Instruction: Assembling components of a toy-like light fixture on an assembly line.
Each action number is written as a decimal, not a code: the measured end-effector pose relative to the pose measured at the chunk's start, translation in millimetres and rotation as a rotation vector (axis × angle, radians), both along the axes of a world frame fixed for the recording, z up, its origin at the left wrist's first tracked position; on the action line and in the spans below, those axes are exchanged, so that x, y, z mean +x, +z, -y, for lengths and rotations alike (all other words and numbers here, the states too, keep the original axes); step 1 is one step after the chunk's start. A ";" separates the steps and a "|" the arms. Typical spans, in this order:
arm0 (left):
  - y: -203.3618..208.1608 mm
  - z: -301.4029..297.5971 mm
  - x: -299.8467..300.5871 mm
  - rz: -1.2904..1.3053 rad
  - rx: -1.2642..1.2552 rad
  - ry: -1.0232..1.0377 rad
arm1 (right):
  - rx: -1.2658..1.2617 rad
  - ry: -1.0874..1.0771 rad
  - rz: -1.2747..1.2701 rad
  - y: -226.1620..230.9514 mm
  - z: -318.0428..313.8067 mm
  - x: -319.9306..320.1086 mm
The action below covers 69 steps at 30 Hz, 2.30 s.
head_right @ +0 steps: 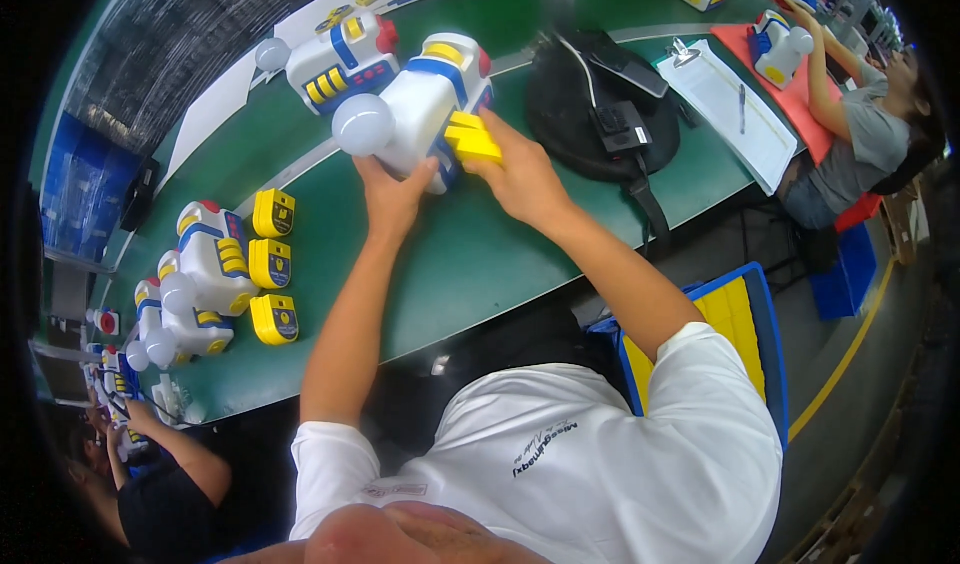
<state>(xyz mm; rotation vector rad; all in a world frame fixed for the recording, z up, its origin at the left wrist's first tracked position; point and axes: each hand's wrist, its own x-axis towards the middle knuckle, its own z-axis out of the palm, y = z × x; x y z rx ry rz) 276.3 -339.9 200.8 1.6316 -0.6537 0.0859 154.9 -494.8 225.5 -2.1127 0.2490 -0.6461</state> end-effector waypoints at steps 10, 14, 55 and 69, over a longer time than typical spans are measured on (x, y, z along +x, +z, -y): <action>-5.6 -0.6 1.1 0.056 0.026 0.021 | -0.089 0.077 0.108 -13.4 -12.8 8.3; -3.6 -0.4 0.7 0.036 0.022 0.013 | 0.003 0.105 0.105 -15.0 -9.4 11.4; 6.6 -10.5 5.3 0.083 -0.009 0.174 | -0.887 0.141 0.008 60.4 33.7 83.6; 114.7 -48.2 64.2 -0.659 -0.936 0.290 | -0.372 0.089 0.521 -18.0 -19.2 93.8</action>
